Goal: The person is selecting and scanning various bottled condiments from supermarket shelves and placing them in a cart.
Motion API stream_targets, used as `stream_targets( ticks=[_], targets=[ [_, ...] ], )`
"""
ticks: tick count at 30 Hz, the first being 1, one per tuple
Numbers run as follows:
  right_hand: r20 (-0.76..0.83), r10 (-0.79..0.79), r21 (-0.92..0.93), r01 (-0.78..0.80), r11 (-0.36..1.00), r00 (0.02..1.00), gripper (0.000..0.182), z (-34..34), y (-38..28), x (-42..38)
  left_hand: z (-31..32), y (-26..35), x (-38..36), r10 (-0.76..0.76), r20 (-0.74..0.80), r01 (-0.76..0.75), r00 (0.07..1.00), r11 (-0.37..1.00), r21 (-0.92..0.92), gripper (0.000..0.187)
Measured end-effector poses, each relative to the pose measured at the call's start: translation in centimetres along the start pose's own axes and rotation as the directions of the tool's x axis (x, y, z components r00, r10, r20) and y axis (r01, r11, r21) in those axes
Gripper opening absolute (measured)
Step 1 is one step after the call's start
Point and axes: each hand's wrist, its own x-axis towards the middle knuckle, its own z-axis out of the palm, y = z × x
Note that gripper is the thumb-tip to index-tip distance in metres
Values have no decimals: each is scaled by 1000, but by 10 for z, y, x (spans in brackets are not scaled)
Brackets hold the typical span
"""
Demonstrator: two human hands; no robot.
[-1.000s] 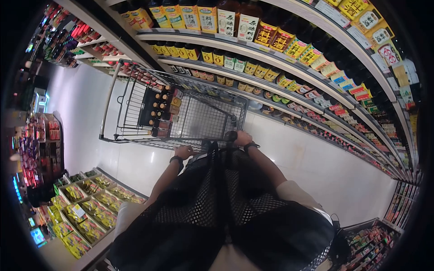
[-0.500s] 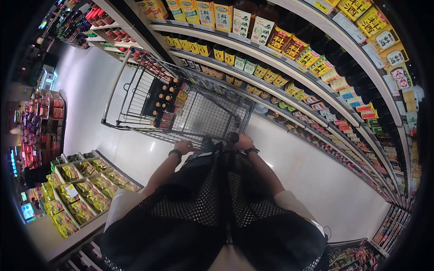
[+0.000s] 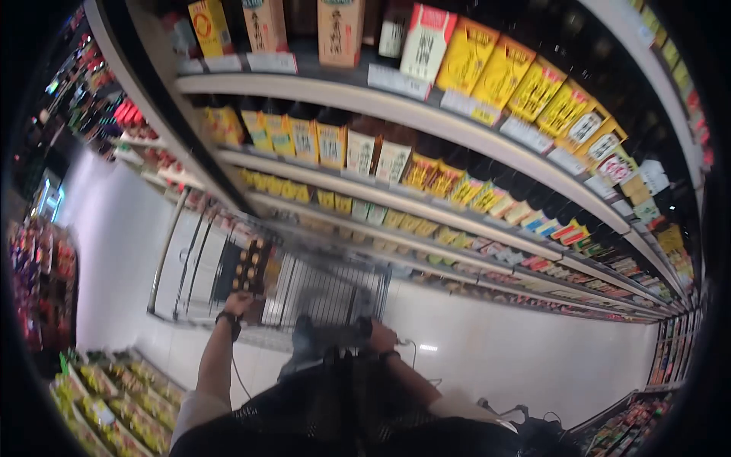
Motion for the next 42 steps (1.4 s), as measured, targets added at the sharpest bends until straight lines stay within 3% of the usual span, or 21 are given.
stream_targets(
  ticks=[2, 3, 6, 7, 8, 9, 11, 13, 14, 16, 18, 20, 22, 24, 27, 32, 34, 35, 38, 39, 42],
  targets=[
    [-107, 6, -20, -8, 1000, 994, 39, 11, -6, -5, 2, -48, 55, 7, -160, -13, 987, 999, -35, 30],
    [-123, 16, -53, -22, 998, 992, 37, 8, -14, -9, -13, -21, 54, -21, -151, 29, 988, 998, 48, 30],
    [-88, 171, -107, -180, 978, 981, 40, 25, -23, -12, -14, -49, 101, -91, -81, 86, 993, 994, -65, 50],
    [-160, 181, -44, -190, 981, 970, 38, 32, -26, -16, -9, -58, 111, -35, -100, 33, 994, 999, -20, 58],
    [-229, 187, 12, -189, 982, 955, 37, 34, -29, -19, -9, -55, 112, -87, -78, 87, 993, 996, -9, 67],
    [-162, 260, 52, -255, 966, 952, 41, 21, -48, -31, -5, -52, 111, -145, -92, 149, 985, 988, 46, 70],
    [-147, 312, 58, -307, 950, 939, 41, 31, -60, -39, 26, -109, 148, -40, 2, 40, 999, 999, 16, 81],
    [-150, 333, 110, -319, 941, 931, 46, 45, -69, -54, 43, -111, 151, -67, 53, 50, 996, 963, 267, 58],
    [-165, 364, 125, -347, 929, 917, 46, 51, -76, -62, 42, -105, 152, 99, 120, -128, 988, 954, 270, 73],
    [-121, 446, 125, -432, 893, 887, 52, 61, -86, -78, 59, -121, 165, 74, 167, -69, 983, 997, -35, 69],
    [-178, 504, 169, -479, 862, 845, 54, 89, -80, -89, 54, -112, 154, 97, 161, -107, 982, 993, 57, 51],
    [-196, 435, 214, -395, 894, 879, 54, 106, -77, -96, 64, -126, 172, 1, 207, -38, 978, 984, 173, 63],
    [-176, 458, 226, -417, 880, 871, 59, 102, -91, -102, 74, -136, 183, 284, 160, -291, 945, 956, 22, 61],
    [-222, 411, 227, -363, 904, 884, 66, 112, -88, -102, 68, -129, 168, 101, 155, -102, 983, 995, 3, 54],
    [-176, 434, 272, -380, 884, 884, 71, 117, -89, -99, 70, -129, 168, 166, 84, -175, 982, 977, 118, 47],
    [-184, 480, 355, -398, 846, 858, 71, 109, -105, -102, 69, -114, 164, 59, 114, -85, 992, 967, 242, 45],
    [-211, 423, 310, -350, 884, 881, 66, 103, -108, -103, 64, -108, 159, -8, 97, -21, 995, 957, 288, 44],
    [-279, 391, 322, -298, 898, 877, 61, 104, -106, -100, 61, -109, 152, 54, 104, -79, 993, 965, 249, 41],
    [-222, 382, 426, -264, 866, 897, 62, 84, -107, -90, 41, -73, 121, 285, 100, -300, 953, 932, 204, 26],
    [-286, 377, 471, -214, 856, 881, 56, 75, -112, -88, 32, -61, 111, 358, 105, -372, 928, 911, 177, 25],
    [-97, 338, 609, -213, 764, 936, 35, 41, -123, -71, -10, 4, 56, 457, 83, -465, 885, 877, 124, 25]
  ],
)
